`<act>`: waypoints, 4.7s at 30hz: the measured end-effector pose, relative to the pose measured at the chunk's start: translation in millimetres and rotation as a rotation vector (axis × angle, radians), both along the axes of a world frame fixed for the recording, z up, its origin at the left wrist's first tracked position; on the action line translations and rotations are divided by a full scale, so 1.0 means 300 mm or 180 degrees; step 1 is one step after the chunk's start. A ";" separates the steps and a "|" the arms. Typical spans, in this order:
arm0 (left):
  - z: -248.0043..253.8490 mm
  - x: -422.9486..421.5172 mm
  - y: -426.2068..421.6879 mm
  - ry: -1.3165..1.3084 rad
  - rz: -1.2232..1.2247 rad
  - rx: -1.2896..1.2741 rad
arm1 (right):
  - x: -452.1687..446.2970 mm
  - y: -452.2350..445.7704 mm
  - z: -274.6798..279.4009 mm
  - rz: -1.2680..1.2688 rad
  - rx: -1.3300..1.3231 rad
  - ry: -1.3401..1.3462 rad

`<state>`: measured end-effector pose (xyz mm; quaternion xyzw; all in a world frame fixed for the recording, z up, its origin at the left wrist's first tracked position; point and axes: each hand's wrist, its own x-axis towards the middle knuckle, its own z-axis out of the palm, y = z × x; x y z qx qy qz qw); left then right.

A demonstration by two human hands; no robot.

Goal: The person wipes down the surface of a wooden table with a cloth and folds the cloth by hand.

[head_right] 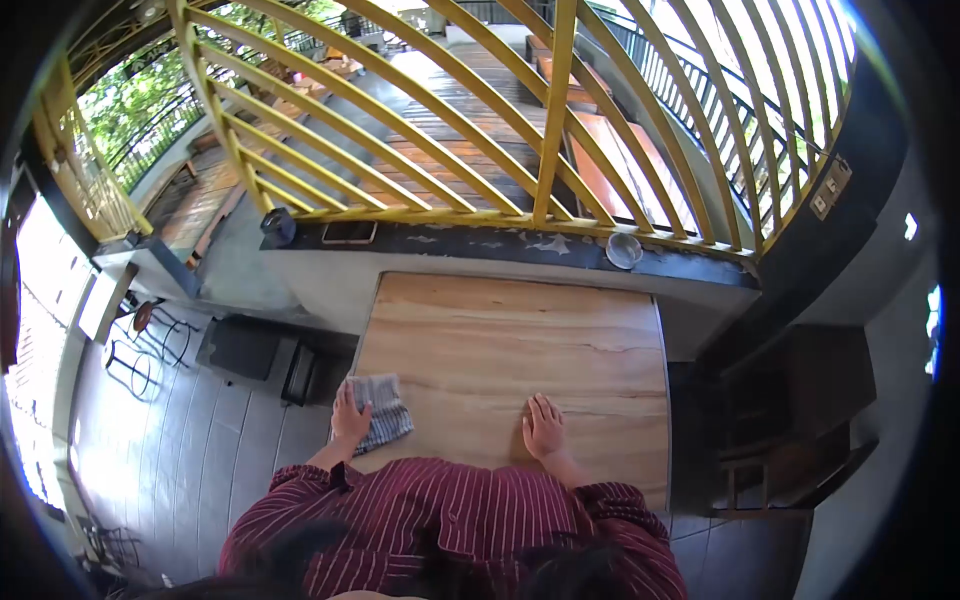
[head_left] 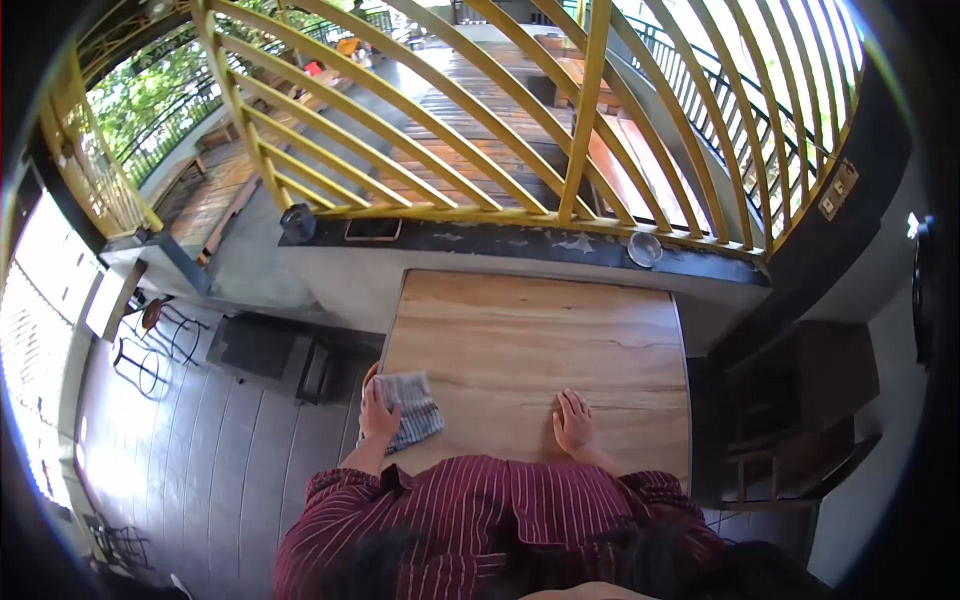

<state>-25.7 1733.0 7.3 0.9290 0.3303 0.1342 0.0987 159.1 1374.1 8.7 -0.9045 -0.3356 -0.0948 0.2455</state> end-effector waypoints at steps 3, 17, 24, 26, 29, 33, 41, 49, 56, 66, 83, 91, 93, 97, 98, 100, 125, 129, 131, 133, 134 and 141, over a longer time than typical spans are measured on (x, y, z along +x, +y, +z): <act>0.032 -0.116 -0.041 0.0053 0.1126 -0.1286 | 0.008 -0.028 -0.021 0.0261 0.0030 0.0104; -0.009 -0.131 -0.620 0.0767 0.1022 -0.0366 | 0.022 -0.679 -0.166 0.0826 -0.0764 -0.0560; -0.071 0.063 -1.057 0.0084 -0.0898 -0.0083 | 0.084 -0.695 -0.134 0.1312 -0.0616 -0.1066; -0.087 0.046 -1.088 0.0210 -0.0813 -0.0066 | 0.115 -0.700 -0.167 0.1311 -0.0603 -0.1769; -0.016 -0.001 -1.067 0.0363 -0.0379 -0.0176 | 0.148 -0.705 -0.207 0.1355 -0.0455 -0.1970; -0.015 -0.137 -0.954 0.0510 0.0559 -0.0260 | 0.137 -0.712 -0.181 0.1417 -0.0543 -0.1353; -0.018 -0.273 -0.777 0.0565 0.2027 -0.0975 | 0.131 -0.717 -0.163 0.1382 -0.0728 -0.0849; -0.088 -0.297 -0.588 -0.0352 0.2323 -0.1436 | 0.129 -0.719 -0.200 0.1111 -0.0816 -0.1691; 0.021 -0.298 -0.408 0.0392 0.2809 -0.1243 | 0.052 -0.637 -0.127 0.0588 -0.0600 -0.0103; 0.058 -0.201 -0.054 0.0838 0.1671 -0.1512 | -0.063 -0.144 -0.024 -0.0714 -0.0214 0.0505; -0.093 0.765 0.490 0.0500 0.0820 -0.1767 | -0.067 0.030 0.033 -0.1346 -0.0423 -0.0210; -0.127 0.979 0.604 -0.0388 0.0508 -0.1963 | -0.064 0.001 -0.009 -0.1177 -0.0532 0.0049; -0.104 0.951 0.591 -0.0321 0.0566 -0.2060 | -0.064 0.009 0.012 -0.1190 -0.0538 0.0034; -0.072 0.798 0.522 -0.0566 0.0184 -0.2349 | -0.061 0.010 0.010 -0.1149 -0.0478 -0.0036; -0.070 0.729 0.499 -0.0533 0.0223 -0.2558 | -0.061 0.012 0.013 -0.1109 -0.0448 -0.0024; -0.241 0.583 0.521 -0.0380 0.0279 -0.3146 | -0.064 0.016 0.024 -0.1166 -0.0524 -0.0027; -0.114 0.090 -0.987 0.0688 -0.0251 0.0589 | -0.068 -0.277 -0.012 0.0942 0.0294 0.0913; -0.151 0.130 -1.107 0.0610 -0.0937 0.0352 | -0.004 -0.235 -0.320 0.2546 -0.0009 0.0465; -0.198 0.083 -1.078 0.0524 -0.0780 0.0774 | -0.005 -0.280 -0.328 0.3175 -0.0570 0.0339; -0.199 -0.013 -1.039 0.0458 -0.0610 0.1191 | -0.066 -0.415 -0.137 0.3263 -0.0356 -0.1012; -0.154 -0.086 -1.030 0.0166 -0.0521 0.0360 | -0.063 -0.425 -0.065 0.3332 -0.0344 -0.1000; 0.024 -0.198 -1.043 0.0765 -0.0205 -0.0598 | 0.233 -0.552 -0.054 0.1731 -0.0501 0.0633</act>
